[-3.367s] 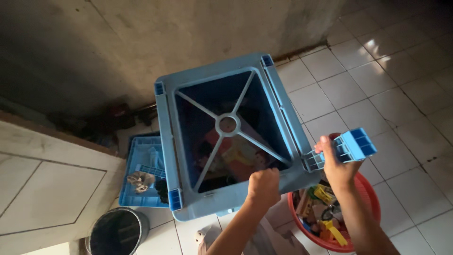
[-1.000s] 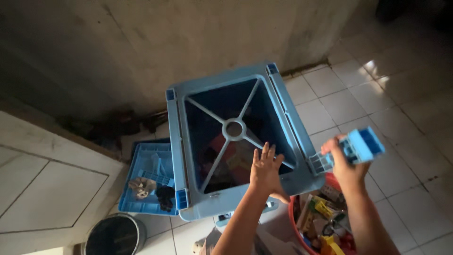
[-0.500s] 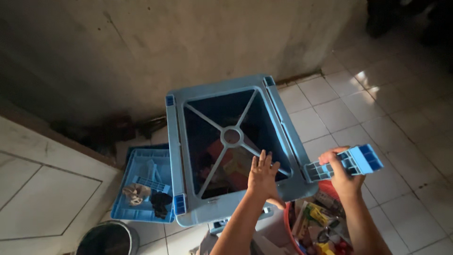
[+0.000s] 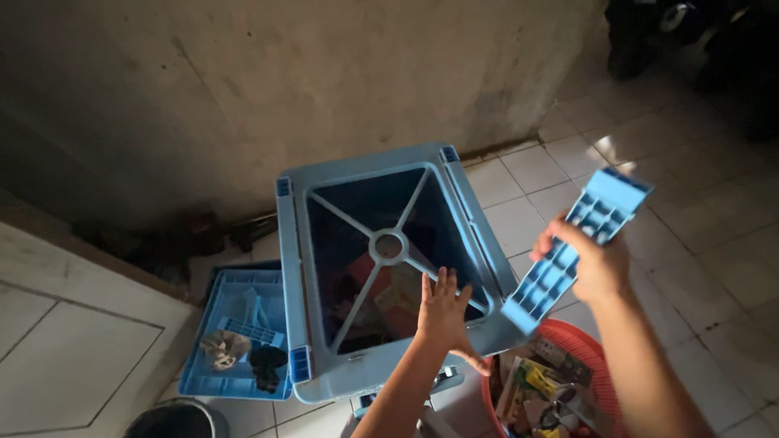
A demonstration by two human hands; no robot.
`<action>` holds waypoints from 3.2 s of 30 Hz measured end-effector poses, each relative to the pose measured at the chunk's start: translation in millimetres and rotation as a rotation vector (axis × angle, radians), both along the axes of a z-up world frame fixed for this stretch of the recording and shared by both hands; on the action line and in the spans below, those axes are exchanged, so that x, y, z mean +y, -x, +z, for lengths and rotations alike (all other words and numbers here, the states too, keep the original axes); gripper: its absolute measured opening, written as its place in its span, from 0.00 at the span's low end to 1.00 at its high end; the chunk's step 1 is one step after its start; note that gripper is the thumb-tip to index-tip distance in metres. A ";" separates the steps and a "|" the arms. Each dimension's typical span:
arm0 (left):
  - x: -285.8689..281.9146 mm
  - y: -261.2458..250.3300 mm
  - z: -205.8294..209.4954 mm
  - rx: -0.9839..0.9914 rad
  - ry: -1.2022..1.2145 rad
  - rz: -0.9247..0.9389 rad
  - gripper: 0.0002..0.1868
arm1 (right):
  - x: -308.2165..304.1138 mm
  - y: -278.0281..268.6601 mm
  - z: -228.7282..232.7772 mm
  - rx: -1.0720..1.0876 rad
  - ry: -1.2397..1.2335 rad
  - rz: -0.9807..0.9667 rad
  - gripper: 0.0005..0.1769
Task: The person wipes a blue plastic furniture leg with a black cloth and then detaches it along with a square plastic frame from a larger storage unit.
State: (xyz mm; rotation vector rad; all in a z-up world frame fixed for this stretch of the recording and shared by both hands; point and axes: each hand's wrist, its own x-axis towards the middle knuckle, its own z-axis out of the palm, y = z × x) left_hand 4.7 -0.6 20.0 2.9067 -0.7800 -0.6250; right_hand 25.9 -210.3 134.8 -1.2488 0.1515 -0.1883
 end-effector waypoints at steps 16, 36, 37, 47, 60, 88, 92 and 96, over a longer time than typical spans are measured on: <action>65.6 33.0 -13.1 1.199 1.682 0.524 0.54 | 93.3 19.7 -50.5 -0.029 -0.565 0.560 0.33; 454.7 217.0 -31.4 1.045 1.991 0.981 0.39 | 493.7 116.4 -82.3 0.419 -0.434 0.637 0.33; 475.7 224.3 -36.1 1.049 2.033 1.006 0.39 | 512.3 120.0 -96.0 0.462 -0.404 0.614 0.33; 606.6 219.4 -170.9 0.695 2.016 1.564 0.40 | 604.8 99.2 -299.6 0.790 -0.069 0.478 0.19; 643.6 169.9 -415.7 0.809 2.311 1.782 0.34 | 671.2 39.2 -746.5 0.406 0.883 0.794 0.26; 660.4 126.0 -372.4 0.726 2.412 1.375 0.34 | 597.9 18.7 -631.1 0.173 1.060 0.623 0.11; 654.7 118.1 -306.5 0.691 2.452 1.350 0.32 | 614.7 34.6 -464.6 0.496 -0.068 0.421 0.18; 644.3 113.2 -237.2 0.627 2.290 1.382 0.31 | 611.0 57.6 -319.8 0.421 0.455 0.453 0.17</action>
